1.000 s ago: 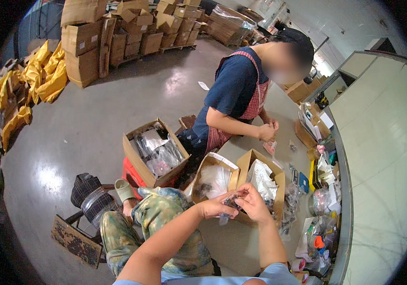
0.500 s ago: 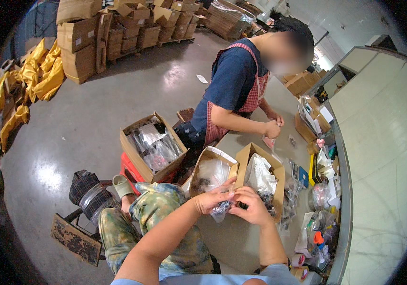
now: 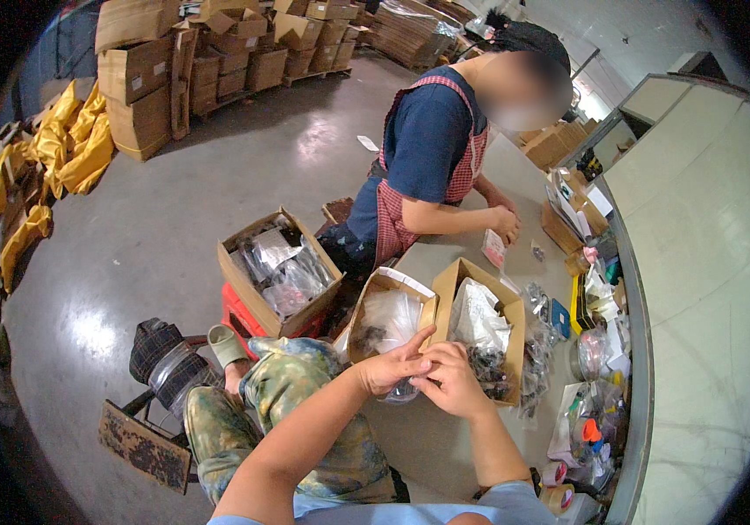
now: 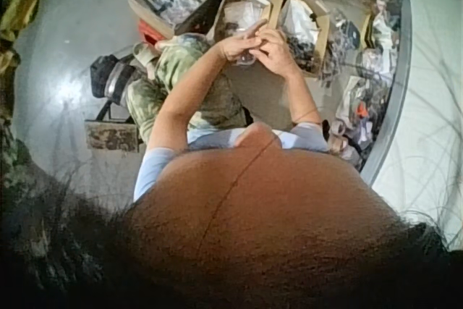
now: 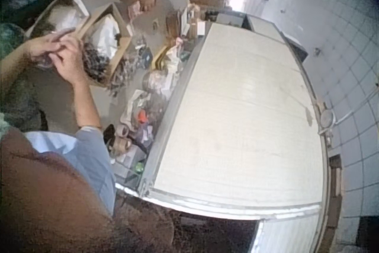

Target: The person is putting small metal hardware components into individual plastic bags and then placing those bags into a cardboard box.

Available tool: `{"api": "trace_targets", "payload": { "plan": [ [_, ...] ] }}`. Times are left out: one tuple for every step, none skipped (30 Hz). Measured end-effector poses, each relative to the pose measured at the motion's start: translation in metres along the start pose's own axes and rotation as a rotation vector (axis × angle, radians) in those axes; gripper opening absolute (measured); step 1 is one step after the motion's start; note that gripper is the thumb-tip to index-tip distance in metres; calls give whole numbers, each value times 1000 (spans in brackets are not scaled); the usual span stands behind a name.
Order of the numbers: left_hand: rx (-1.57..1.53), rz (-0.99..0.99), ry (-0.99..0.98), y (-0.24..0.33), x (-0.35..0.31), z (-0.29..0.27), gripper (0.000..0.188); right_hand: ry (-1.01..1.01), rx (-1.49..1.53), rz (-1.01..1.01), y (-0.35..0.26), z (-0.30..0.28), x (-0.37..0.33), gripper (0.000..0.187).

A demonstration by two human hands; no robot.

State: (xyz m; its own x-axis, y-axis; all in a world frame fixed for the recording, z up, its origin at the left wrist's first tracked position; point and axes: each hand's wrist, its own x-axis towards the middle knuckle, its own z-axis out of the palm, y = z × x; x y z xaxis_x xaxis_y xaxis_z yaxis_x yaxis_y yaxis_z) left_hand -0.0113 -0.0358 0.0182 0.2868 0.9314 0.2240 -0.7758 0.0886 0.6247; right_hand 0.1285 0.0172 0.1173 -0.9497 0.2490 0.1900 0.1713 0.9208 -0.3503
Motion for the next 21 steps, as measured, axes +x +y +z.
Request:
{"api": "trace_targets", "payload": {
  "plan": [
    [-8,-1,-13,1,0,1,105,2,-40,-15,-2,-1,-2,18],
    [-9,1,-1,2,0,2,104,5,-80,-29,-2,-1,-3,17],
    [-8,3,13,3,-1,3,102,16,-80,-7,-2,-1,-3,17],
    [-8,5,27,4,-1,3,101,28,-80,14,-2,-1,-3,16],
    [16,15,41,0,0,-1,96,40,-81,36,-1,-1,-3,15],
    [41,25,52,-3,3,-6,90,95,-26,85,1,-1,-4,14],
    [66,35,63,-6,6,-10,85,150,29,134,6,-1,-5,13],
    [202,69,68,-9,7,-14,77,205,84,183,9,-3,-5,12],
    [335,101,73,-9,9,-13,69,247,87,186,10,-6,-5,12],
    [468,133,78,-8,10,-12,61,276,149,235,13,-4,-6,11],
    [434,9,162,-6,7,-7,37,305,210,283,17,-1,-8,11],
    [454,52,171,-9,9,-9,34,333,272,331,19,1,-10,11],
    [475,98,180,-12,11,-11,31,332,247,334,19,0,-9,14],
    [495,143,190,-15,13,-13,29,378,203,333,20,1,-10,15],
    [488,166,201,-15,14,-11,27,426,163,332,23,5,-13,15],
    [481,188,213,-16,15,-9,25,473,122,332,26,7,-14,15],
    [473,211,224,-15,15,-8,25,466,135,333,28,8,-14,15],
    [454,172,229,-13,14,-7,26,461,148,336,28,9,-13,16],
    [434,133,233,-9,12,-6,27,457,161,339,28,10,-13,16],
    [414,93,237,-6,10,-5,29,452,185,331,28,9,-12,16],
    [441,100,280,-4,10,-2,27,445,208,321,27,9,-12,16]
  ]
}}
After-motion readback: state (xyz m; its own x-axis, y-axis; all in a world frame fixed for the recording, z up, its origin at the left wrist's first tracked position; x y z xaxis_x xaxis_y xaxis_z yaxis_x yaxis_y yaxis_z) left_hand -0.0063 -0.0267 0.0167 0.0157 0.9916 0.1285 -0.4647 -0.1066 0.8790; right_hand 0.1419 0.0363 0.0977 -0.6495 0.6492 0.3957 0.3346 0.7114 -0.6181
